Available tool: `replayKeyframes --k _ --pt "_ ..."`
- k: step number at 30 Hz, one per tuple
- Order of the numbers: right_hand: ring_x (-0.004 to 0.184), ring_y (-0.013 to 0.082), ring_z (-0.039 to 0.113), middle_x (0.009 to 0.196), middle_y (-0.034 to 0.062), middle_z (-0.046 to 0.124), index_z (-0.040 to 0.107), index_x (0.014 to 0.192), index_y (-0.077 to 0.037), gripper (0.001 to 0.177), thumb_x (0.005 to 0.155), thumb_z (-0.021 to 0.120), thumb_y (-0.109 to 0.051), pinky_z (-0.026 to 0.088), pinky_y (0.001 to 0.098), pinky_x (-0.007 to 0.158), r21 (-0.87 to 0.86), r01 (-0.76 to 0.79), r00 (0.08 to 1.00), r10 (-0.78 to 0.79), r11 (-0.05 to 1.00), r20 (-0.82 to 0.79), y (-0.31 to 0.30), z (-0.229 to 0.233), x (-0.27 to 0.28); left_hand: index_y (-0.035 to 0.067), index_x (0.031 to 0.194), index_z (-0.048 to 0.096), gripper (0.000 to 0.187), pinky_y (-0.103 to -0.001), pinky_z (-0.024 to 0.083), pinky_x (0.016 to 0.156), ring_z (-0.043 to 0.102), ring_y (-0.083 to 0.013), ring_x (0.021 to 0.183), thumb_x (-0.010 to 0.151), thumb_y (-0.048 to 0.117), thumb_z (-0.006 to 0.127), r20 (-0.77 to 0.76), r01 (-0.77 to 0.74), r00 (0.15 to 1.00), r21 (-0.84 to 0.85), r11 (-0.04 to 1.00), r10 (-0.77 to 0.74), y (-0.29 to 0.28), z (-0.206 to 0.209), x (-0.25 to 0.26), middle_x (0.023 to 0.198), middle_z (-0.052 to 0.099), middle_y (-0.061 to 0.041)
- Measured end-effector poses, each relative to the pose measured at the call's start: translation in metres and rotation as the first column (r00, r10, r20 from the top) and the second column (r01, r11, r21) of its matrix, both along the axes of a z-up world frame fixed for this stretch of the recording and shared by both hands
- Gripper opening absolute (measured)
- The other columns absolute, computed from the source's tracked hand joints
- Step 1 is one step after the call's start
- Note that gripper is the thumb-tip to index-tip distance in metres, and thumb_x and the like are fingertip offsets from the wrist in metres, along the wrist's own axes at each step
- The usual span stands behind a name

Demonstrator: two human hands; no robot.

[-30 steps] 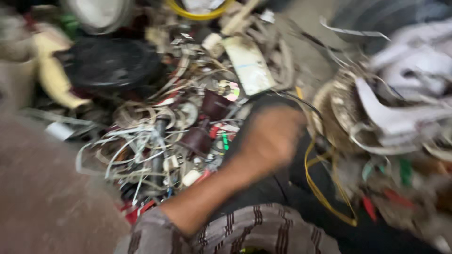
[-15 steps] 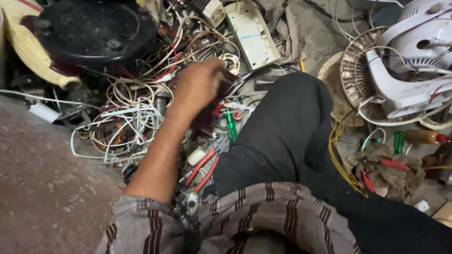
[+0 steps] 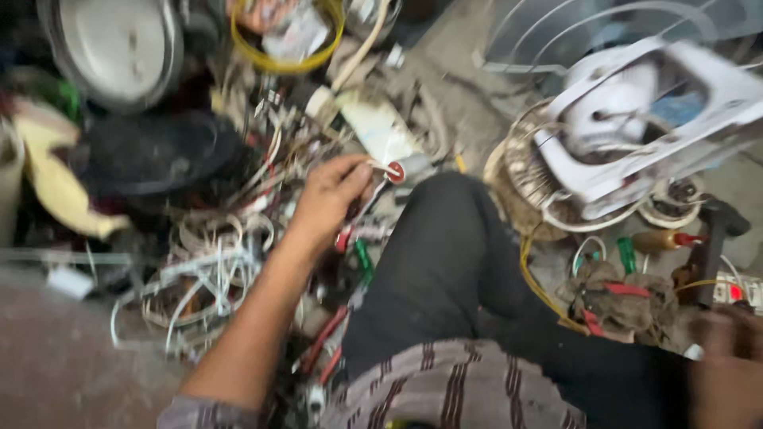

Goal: The person sits on the floor and repairs a disassembled electric fan motor. They use pliers to strip and cut wires, connect a capacitor, and test the motor by plugging it into a power strip.

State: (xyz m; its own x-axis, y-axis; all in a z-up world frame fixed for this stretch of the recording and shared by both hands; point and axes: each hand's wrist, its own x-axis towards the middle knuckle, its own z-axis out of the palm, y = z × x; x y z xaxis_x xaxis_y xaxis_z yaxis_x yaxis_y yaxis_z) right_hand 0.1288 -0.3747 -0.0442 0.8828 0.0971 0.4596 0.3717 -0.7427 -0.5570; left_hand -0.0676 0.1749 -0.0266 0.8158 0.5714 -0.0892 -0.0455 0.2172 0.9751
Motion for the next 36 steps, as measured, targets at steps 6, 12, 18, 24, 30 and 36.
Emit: replayKeyframes --k 6,12,18,24,30,36 --pt "0.107 0.0285 0.071 0.134 0.0208 0.064 0.038 0.152 -0.002 0.058 0.101 0.056 -0.024 0.059 0.0384 0.089 0.891 -0.282 0.382 0.893 0.356 -0.236 0.181 0.072 -0.060 0.006 0.110 0.067 0.018 -0.030 0.051 0.083 0.063 -0.0112 0.088 0.101 0.022 0.065 0.366 0.378 0.905 -0.453 0.807 -0.218 -0.101 0.035 0.067 0.098 0.070 0.002" --pt "0.098 0.0241 0.065 0.120 0.0226 0.066 0.056 0.149 0.008 0.053 0.104 0.063 -0.018 0.057 0.0386 0.087 0.889 -0.116 0.285 0.872 0.444 -0.398 0.182 0.090 -0.036 0.004 0.112 0.072 0.021 -0.028 0.052 0.091 0.064 -0.0106 0.097 0.105 0.023 0.066 0.215 0.410 0.868 0.201 0.890 -0.448 -0.153 0.036 0.132 0.104 0.073 0.000" --pt "0.111 0.0189 0.066 0.130 0.0095 0.065 0.049 0.146 0.000 0.056 0.093 0.066 -0.010 0.055 0.0356 0.094 0.977 0.040 0.350 0.913 0.210 -0.210 0.151 0.087 -0.011 0.004 0.113 0.074 0.021 -0.025 0.052 0.073 0.062 -0.0078 0.081 0.105 0.021 0.065 0.132 0.393 0.899 0.182 0.902 -0.418 -0.189 0.030 0.183 0.093 0.071 0.000" --pt "0.095 0.0243 0.070 0.111 0.0173 0.071 0.054 0.141 0.002 0.040 0.104 0.053 -0.015 0.058 0.0388 0.086 0.959 0.209 0.528 0.803 0.191 -0.275 0.141 0.068 0.010 0.004 0.119 0.074 0.025 -0.022 0.045 0.061 0.054 -0.0043 0.069 0.105 0.021 0.062 0.061 0.356 0.923 0.240 0.903 -0.380 -0.207 0.028 0.196 0.085 0.066 0.004" --pt "0.085 0.0249 0.068 0.099 0.0142 0.069 0.053 0.143 -0.003 0.043 0.102 0.050 -0.014 0.057 0.0384 0.077 0.914 0.381 0.484 0.812 0.138 -0.325 0.138 0.053 0.017 0.001 0.120 0.073 0.026 -0.022 0.045 0.065 0.056 -0.0051 0.071 0.105 0.018 0.061 0.016 0.424 0.898 0.239 0.873 -0.441 -0.199 0.027 0.191 0.080 0.063 0.003" --pt "0.083 0.0254 0.070 0.097 0.0160 0.072 0.056 0.139 -0.002 0.049 0.096 0.050 -0.025 0.058 0.0372 0.076 0.909 0.411 0.440 0.858 0.068 -0.263 0.138 0.052 0.015 0.001 0.119 0.074 0.026 -0.023 0.047 0.067 0.058 -0.0060 0.072 0.105 0.018 0.060 -0.011 0.468 0.879 0.221 0.856 -0.478 -0.190 0.035 0.183 0.079 0.065 0.001"
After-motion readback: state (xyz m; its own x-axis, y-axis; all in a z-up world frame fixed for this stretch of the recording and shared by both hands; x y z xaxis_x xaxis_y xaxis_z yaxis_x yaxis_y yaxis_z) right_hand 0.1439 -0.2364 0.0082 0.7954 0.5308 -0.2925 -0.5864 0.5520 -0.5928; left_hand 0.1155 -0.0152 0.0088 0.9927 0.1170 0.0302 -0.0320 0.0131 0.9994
